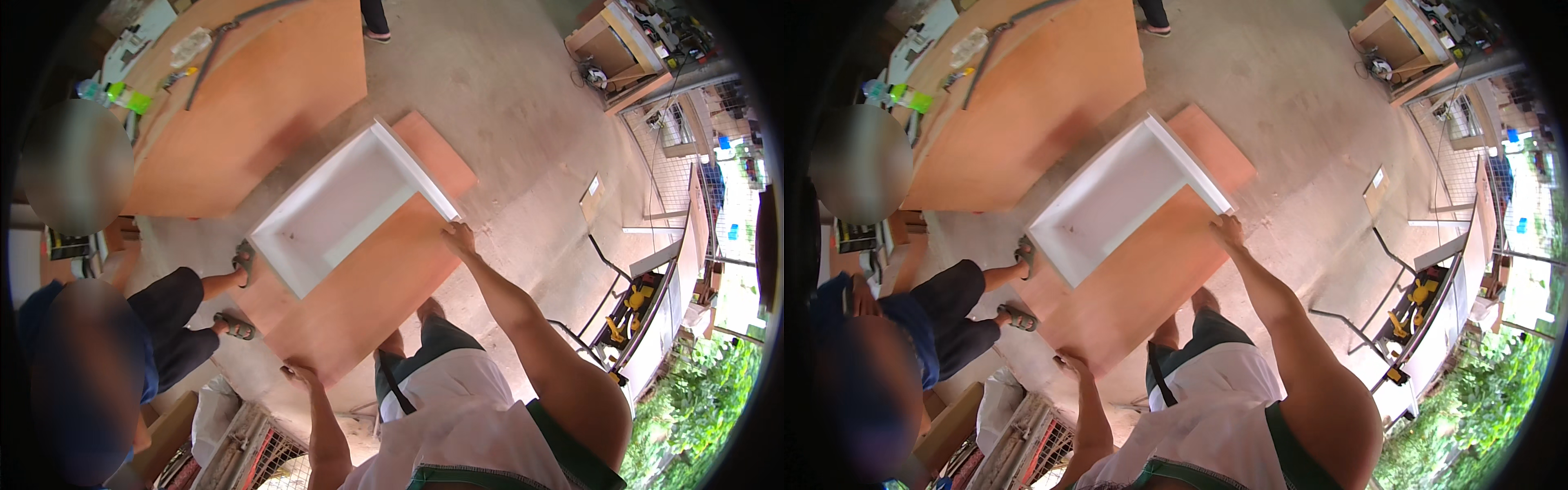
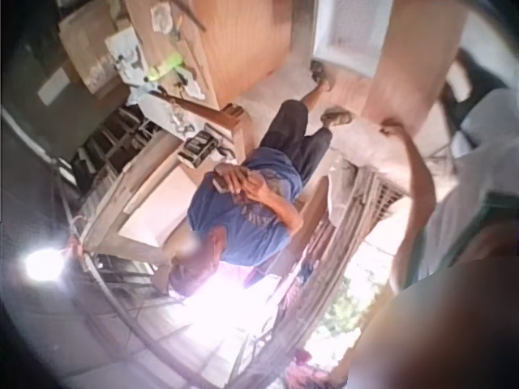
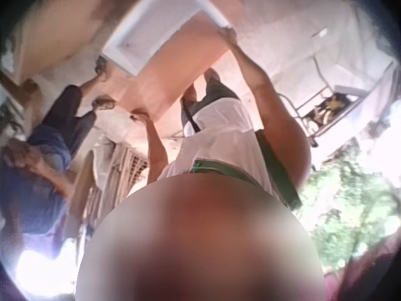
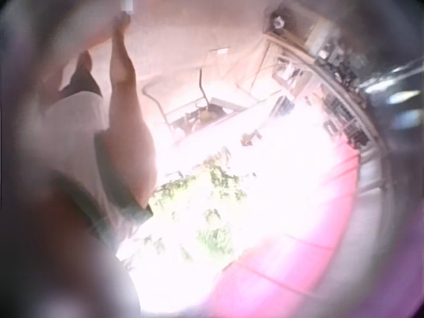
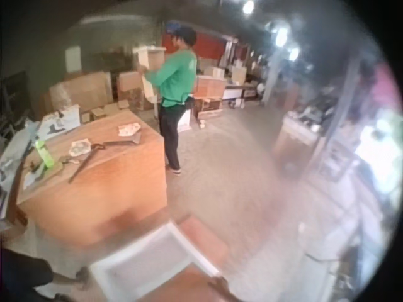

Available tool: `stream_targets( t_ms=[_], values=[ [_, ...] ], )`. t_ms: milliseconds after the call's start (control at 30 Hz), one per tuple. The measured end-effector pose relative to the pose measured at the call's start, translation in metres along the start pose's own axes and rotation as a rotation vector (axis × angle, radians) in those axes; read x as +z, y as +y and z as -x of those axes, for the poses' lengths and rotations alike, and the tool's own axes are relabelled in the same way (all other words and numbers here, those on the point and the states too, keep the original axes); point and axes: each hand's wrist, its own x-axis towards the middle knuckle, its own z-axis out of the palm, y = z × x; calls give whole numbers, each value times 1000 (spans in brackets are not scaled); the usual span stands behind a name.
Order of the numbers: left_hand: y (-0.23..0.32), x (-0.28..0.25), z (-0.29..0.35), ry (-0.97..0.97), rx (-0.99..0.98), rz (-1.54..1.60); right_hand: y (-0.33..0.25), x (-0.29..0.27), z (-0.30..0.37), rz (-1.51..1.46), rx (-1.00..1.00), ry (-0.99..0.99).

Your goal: The person uses a nail gun to fasten a white drawer box, then carries and positions drawer components and panels in a workshop. They retrieve a panel from a shelf, place it on a workbench, and fit a panel into the drawer box with assistance from another person.

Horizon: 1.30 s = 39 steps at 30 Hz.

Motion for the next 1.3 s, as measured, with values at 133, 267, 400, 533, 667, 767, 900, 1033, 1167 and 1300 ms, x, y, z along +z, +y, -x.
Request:
stream_targets(
  t_ms=[133, 267, 400, 533, 667, 767, 900, 1033, 1167, 1300],
  values=[
    [-35, 58, -16, -67, -181, 133, 19, 36, -57, 61, -14, -37],
    [-57, 125, -24, -62, -111, 121, 32, 62, -102, 75, -29, 85],
    [-63, 158, -25, -82, -181, -22, 42, 71, -121, 95, 29, 86],
    [-73, 173, -30, -117, -126, -70, 45, 75, -128, 38, 70, 27],
    [-98, 183, -40, -101, -99, -91, 46, 77, -124, 89, -40, 149],
    [-113, 190, -47, -106, -121, -58, 57, 78, -110, -57, -30, 267],
    [-114, 197, -42, -114, -223, -159, 90, 94, -79, -8, 83, 497],
    [-113, 203, -35, -43, -101, -333, 121, 120, -64, -486, 518, 301],
    [-128, 205, -42, -19, -104, -324, 127, 135, -62, -955, 515, 105],
    [-129, 197, -48, -42, 69, -641, 119, 135, -62, -964, 550, 1]
  ],
)
